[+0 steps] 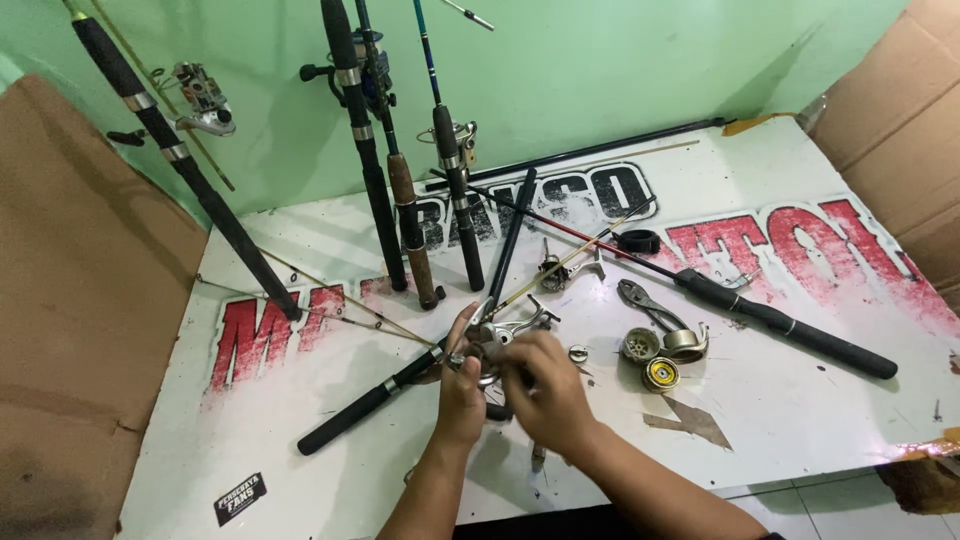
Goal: The recorder is disassembling and inspecting the internal components of a fishing reel for maintenance or repair.
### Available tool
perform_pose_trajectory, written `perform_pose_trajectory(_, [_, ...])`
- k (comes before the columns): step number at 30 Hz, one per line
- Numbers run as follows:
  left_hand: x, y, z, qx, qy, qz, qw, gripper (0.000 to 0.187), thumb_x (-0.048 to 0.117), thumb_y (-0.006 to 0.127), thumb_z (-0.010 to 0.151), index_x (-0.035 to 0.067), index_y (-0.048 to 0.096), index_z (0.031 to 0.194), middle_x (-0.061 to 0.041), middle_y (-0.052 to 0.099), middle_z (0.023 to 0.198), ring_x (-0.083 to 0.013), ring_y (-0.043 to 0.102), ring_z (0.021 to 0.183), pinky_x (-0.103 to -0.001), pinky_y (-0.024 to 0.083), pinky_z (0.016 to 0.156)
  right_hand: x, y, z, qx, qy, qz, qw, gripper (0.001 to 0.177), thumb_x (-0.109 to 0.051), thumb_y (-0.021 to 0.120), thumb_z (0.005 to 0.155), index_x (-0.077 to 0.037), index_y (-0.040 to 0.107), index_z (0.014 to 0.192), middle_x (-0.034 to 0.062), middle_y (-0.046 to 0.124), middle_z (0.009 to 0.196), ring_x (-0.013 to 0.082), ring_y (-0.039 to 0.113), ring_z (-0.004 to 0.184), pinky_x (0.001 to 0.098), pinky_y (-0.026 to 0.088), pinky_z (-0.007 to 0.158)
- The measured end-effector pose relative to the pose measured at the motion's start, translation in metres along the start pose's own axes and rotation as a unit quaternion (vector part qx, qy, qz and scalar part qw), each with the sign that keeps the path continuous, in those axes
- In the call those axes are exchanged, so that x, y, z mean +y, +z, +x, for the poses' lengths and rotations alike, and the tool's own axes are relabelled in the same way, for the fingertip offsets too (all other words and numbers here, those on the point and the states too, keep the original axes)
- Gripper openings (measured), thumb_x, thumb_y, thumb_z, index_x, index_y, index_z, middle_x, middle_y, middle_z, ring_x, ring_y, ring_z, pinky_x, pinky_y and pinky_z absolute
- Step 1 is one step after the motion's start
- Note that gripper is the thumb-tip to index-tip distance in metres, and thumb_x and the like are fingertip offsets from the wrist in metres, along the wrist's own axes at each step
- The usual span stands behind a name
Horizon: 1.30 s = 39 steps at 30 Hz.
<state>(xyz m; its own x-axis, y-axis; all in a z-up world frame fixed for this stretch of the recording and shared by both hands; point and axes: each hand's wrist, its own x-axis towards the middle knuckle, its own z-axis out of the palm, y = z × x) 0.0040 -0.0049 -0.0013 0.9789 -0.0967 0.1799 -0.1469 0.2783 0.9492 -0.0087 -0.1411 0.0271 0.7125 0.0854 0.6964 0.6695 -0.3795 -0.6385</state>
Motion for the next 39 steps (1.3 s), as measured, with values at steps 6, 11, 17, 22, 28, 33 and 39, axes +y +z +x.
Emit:
perform_pose_trajectory(6, [0.007, 0.002, -0.001, 0.003, -0.011, 0.004, 1.0, 0.1, 0.069, 0.058, 0.082, 0.004, 0.035, 0.155, -0.011, 0.062, 0.113, -0.0224, 0.055, 0.109, -0.044, 0.035, 0.106, 0.005, -0.003, 0.0, -0.017, 0.028, 0.004, 0.999, 0.021, 0.006, 0.067, 0.08, -0.002, 0.066, 0.1, 0.0097, 0.065, 0.095, 0.0138, 0.056, 0.067, 0.022, 0.047, 0.053])
perform_pose_trajectory(11, [0.005, -0.001, -0.001, -0.012, -0.022, -0.028, 0.999, 0.098, 0.064, 0.06, 0.084, 0.005, 0.034, 0.157, -0.005, 0.058, 0.102, -0.0149, 0.049, 0.088, -0.032, 0.037, 0.083, -0.004, 0.003, -0.004, -0.013, -0.018, 0.013, 1.0, 0.019, 0.006, 0.069, 0.079, -0.004, 0.068, 0.096, 0.0083, 0.065, 0.094, 0.0185, 0.058, 0.082, 0.0266, 0.05, 0.069])
perform_pose_trajectory(17, [0.002, -0.001, -0.003, -0.001, -0.017, -0.049, 0.999, 0.1, 0.065, 0.063, 0.083, 0.003, 0.034, 0.156, -0.01, 0.053, 0.132, -0.0186, 0.048, 0.113, -0.035, 0.034, 0.099, -0.025, -0.005, 0.003, -0.017, 0.015, 0.013, 1.0, 0.021, 0.007, 0.068, 0.078, -0.002, 0.068, 0.096, 0.008, 0.065, 0.096, 0.0196, 0.059, 0.081, 0.0283, 0.05, 0.07])
perform_pose_trajectory(22, [0.007, 0.002, -0.005, -0.001, -0.006, 0.027, 1.0, 0.1, 0.072, 0.051, 0.086, 0.001, 0.034, 0.154, -0.016, 0.055, 0.138, -0.0279, 0.05, 0.128, -0.045, 0.033, 0.111, -0.003, 0.001, -0.001, -0.009, -0.019, 0.026, 0.999, 0.021, 0.004, 0.065, 0.084, -0.004, 0.068, 0.103, 0.0074, 0.064, 0.095, 0.0157, 0.058, 0.078, 0.0249, 0.05, 0.065])
perform_pose_trajectory(28, [0.003, -0.001, -0.002, 0.001, -0.03, -0.054, 0.998, 0.1, 0.064, 0.067, 0.081, 0.005, 0.036, 0.156, -0.007, 0.061, 0.111, -0.0149, 0.052, 0.095, -0.03, 0.039, 0.088, -0.013, -0.002, -0.002, -0.009, -0.007, -0.01, 1.0, 0.018, 0.005, 0.07, 0.078, -0.003, 0.068, 0.094, 0.0091, 0.064, 0.095, 0.021, 0.06, 0.082, 0.0289, 0.051, 0.07])
perform_pose_trajectory(33, [-0.003, -0.004, 0.0, -0.004, -0.025, -0.061, 0.998, 0.101, 0.066, 0.064, 0.081, 0.002, 0.037, 0.155, -0.007, 0.058, 0.112, -0.0164, 0.05, 0.099, -0.032, 0.035, 0.093, -0.02, 0.003, -0.002, 0.002, -0.018, 0.0, 1.0, 0.012, 0.005, 0.068, 0.082, -0.003, 0.068, 0.091, 0.0075, 0.063, 0.092, 0.0181, 0.056, 0.08, 0.026, 0.049, 0.066])
perform_pose_trajectory(39, [-0.002, 0.0, -0.002, 0.006, 0.013, 0.015, 1.0, 0.093, 0.065, 0.051, 0.089, 0.001, 0.037, 0.154, -0.011, 0.058, 0.124, -0.0209, 0.053, 0.111, -0.037, 0.037, 0.102, -0.001, 0.001, -0.001, -0.016, 0.01, 0.028, 0.999, 0.019, 0.007, 0.067, 0.082, -0.003, 0.068, 0.099, 0.0084, 0.065, 0.093, 0.0122, 0.053, 0.067, 0.0197, 0.046, 0.053])
